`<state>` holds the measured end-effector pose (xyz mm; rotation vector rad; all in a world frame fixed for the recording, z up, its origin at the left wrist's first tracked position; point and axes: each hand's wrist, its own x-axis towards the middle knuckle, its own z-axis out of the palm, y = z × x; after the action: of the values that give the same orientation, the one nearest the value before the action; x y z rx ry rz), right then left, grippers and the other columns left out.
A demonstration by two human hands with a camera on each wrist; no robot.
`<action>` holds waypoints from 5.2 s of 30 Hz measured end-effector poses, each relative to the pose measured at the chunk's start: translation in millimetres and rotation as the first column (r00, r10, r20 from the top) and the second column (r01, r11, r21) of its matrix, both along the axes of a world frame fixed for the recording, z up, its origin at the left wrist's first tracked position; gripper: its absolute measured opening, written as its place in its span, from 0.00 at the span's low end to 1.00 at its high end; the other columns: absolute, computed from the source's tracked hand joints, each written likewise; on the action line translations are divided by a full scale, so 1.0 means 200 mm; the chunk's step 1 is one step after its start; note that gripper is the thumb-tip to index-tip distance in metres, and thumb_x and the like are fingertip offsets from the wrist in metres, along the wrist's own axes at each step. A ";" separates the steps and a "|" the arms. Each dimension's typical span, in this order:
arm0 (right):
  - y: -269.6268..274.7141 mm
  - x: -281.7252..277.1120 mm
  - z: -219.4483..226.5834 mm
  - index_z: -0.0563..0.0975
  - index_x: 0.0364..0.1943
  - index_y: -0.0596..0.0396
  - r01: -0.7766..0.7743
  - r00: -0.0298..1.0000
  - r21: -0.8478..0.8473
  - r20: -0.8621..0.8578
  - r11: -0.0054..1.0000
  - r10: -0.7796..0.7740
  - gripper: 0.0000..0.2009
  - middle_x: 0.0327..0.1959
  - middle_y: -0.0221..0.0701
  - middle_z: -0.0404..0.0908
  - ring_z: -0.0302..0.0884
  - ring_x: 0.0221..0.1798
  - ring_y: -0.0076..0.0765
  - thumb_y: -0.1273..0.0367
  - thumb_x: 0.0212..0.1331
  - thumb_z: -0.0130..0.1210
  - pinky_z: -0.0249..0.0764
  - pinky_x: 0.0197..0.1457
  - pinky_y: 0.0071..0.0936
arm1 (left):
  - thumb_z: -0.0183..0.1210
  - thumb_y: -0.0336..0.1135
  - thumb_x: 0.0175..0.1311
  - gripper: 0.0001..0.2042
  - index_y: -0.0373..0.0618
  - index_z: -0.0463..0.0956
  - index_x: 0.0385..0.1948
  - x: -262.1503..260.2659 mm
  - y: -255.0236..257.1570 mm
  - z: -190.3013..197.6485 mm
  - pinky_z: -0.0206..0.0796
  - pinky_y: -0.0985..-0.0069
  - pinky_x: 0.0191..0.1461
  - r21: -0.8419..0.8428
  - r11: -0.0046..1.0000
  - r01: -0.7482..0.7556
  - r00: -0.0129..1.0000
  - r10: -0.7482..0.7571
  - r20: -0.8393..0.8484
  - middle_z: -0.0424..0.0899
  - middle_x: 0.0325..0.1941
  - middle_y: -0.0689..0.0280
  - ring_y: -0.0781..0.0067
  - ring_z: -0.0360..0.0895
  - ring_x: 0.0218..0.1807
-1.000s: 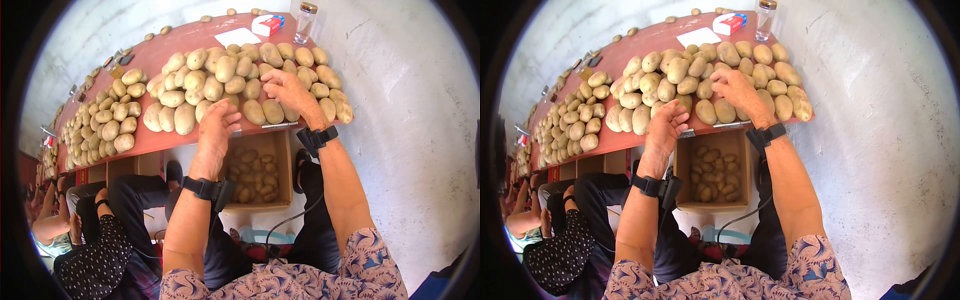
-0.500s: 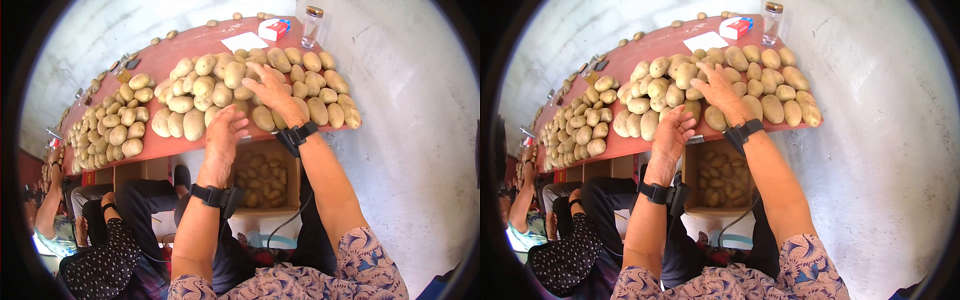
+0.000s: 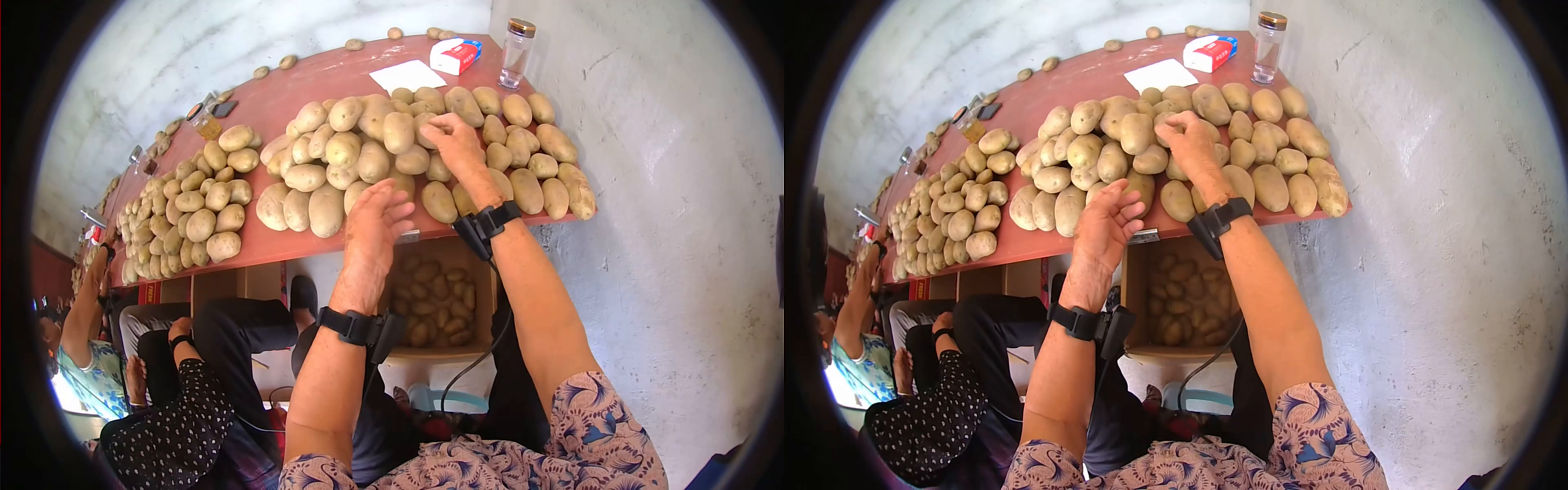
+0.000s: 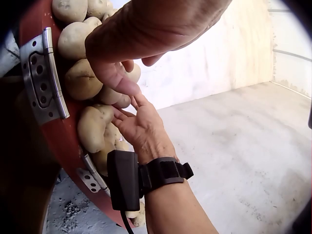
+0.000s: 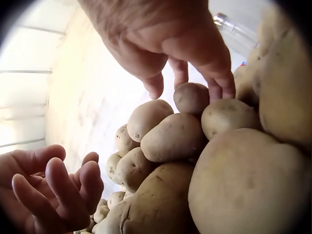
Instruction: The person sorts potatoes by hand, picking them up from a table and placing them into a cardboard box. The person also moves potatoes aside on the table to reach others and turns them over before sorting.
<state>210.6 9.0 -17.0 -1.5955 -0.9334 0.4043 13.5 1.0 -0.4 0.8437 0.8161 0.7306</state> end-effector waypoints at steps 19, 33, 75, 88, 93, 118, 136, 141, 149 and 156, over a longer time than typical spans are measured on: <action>-0.23 0.19 0.08 0.74 0.50 0.59 0.042 0.911 0.195 -0.411 0.980 0.043 0.19 0.42 0.39 0.78 0.81 0.36 0.34 0.68 0.54 0.59 0.81 0.34 0.26 | 0.53 0.40 0.69 0.20 0.42 0.65 0.58 0.08 -0.06 -0.04 0.76 0.71 0.41 0.002 0.997 0.075 0.997 -0.075 -0.012 0.75 0.52 0.54 0.63 0.79 0.47; -0.55 0.11 0.26 0.78 0.44 0.56 -0.712 0.700 -0.318 -0.252 0.626 0.668 0.12 0.36 0.27 0.77 0.75 0.36 0.23 0.66 0.59 0.55 0.77 0.39 0.24 | 0.53 0.40 0.68 0.21 0.42 0.65 0.59 0.06 -0.02 -0.07 0.74 0.72 0.42 0.031 1.000 0.006 0.999 -0.005 -0.040 0.76 0.51 0.57 0.66 0.78 0.48; -0.33 0.11 0.21 0.77 0.52 0.51 -0.362 0.932 -0.018 -0.044 0.932 0.361 0.15 0.46 0.24 0.79 0.75 0.48 0.21 0.67 0.62 0.56 0.74 0.50 0.23 | 0.52 0.41 0.68 0.20 0.41 0.68 0.58 0.01 0.00 -0.06 0.73 0.74 0.41 0.032 0.999 0.036 0.999 -0.035 -0.013 0.78 0.48 0.59 0.70 0.79 0.46; -0.35 0.11 0.16 0.82 0.43 0.58 -0.547 0.834 -0.174 -0.022 0.819 0.552 0.13 0.43 0.31 0.83 0.76 0.47 0.25 0.67 0.55 0.60 0.72 0.53 0.27 | 0.54 0.41 0.67 0.20 0.44 0.69 0.57 0.02 -0.03 -0.08 0.72 0.72 0.44 0.037 0.997 -0.063 0.994 0.066 -0.085 0.75 0.49 0.61 0.68 0.76 0.48; -0.29 0.05 0.06 0.77 0.50 0.57 -0.312 0.898 -0.178 0.266 0.933 0.350 0.19 0.44 0.38 0.81 0.78 0.48 0.37 0.68 0.54 0.60 0.73 0.53 0.34 | 0.53 0.40 0.68 0.20 0.43 0.68 0.58 0.01 -0.03 -0.07 0.72 0.71 0.45 0.034 0.998 -0.055 0.996 0.057 -0.069 0.75 0.50 0.60 0.67 0.76 0.49; -0.16 -0.14 -0.03 0.71 0.53 0.50 -0.053 0.704 -0.187 0.689 0.981 0.169 0.23 0.44 0.39 0.75 0.70 0.53 0.48 0.71 0.48 0.61 0.65 0.58 0.43 | 0.53 0.42 0.68 0.20 0.42 0.70 0.57 -0.07 -0.01 -0.06 0.71 0.74 0.44 0.041 0.999 -0.020 1.000 0.020 -0.018 0.78 0.48 0.61 0.70 0.77 0.47; -0.44 -0.15 0.21 0.75 0.53 0.48 -0.659 0.741 -0.121 0.067 0.743 0.668 0.19 0.40 0.27 0.77 0.76 0.45 0.24 0.69 0.54 0.53 0.75 0.47 0.27 | 0.53 0.42 0.68 0.19 0.41 0.71 0.55 -0.10 0.05 -0.05 0.72 0.73 0.43 0.062 0.996 -0.057 0.998 0.058 -0.015 0.79 0.47 0.62 0.71 0.78 0.47; -0.52 -0.30 0.04 0.76 0.48 0.53 -0.660 0.507 -0.416 0.369 0.626 0.779 0.16 0.42 0.42 0.79 0.79 0.45 0.47 0.70 0.53 0.54 0.74 0.49 0.37 | 0.54 0.42 0.67 0.20 0.41 0.70 0.57 -0.11 0.08 -0.05 0.72 0.73 0.44 0.068 0.995 -0.069 0.998 0.069 -0.005 0.79 0.48 0.61 0.71 0.77 0.47; -0.55 -0.31 0.06 0.78 0.44 0.54 -0.428 0.446 -0.664 0.435 0.613 0.782 0.13 0.39 0.42 0.81 0.79 0.47 0.51 0.72 0.53 0.54 0.74 0.49 0.46 | 0.55 0.42 0.67 0.21 0.41 0.69 0.57 -0.09 0.09 -0.08 0.72 0.73 0.44 0.064 0.997 -0.051 0.999 0.052 -0.008 0.79 0.49 0.60 0.70 0.78 0.47; -0.47 -0.18 -0.03 0.76 0.31 0.56 -0.349 0.485 -0.298 0.754 0.888 0.443 0.06 0.31 0.41 0.77 0.78 0.36 0.52 0.69 0.56 0.53 0.75 0.38 0.43 | 0.52 0.40 0.68 0.20 0.39 0.68 0.58 -0.09 0.12 -0.12 0.73 0.74 0.44 0.068 0.998 -0.001 1.000 0.001 -0.003 0.80 0.49 0.59 0.67 0.78 0.48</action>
<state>173.7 -85.9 -23.1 -1.6508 -2.0652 -0.0128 -3.9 25.9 -24.9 0.9056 0.7979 0.7621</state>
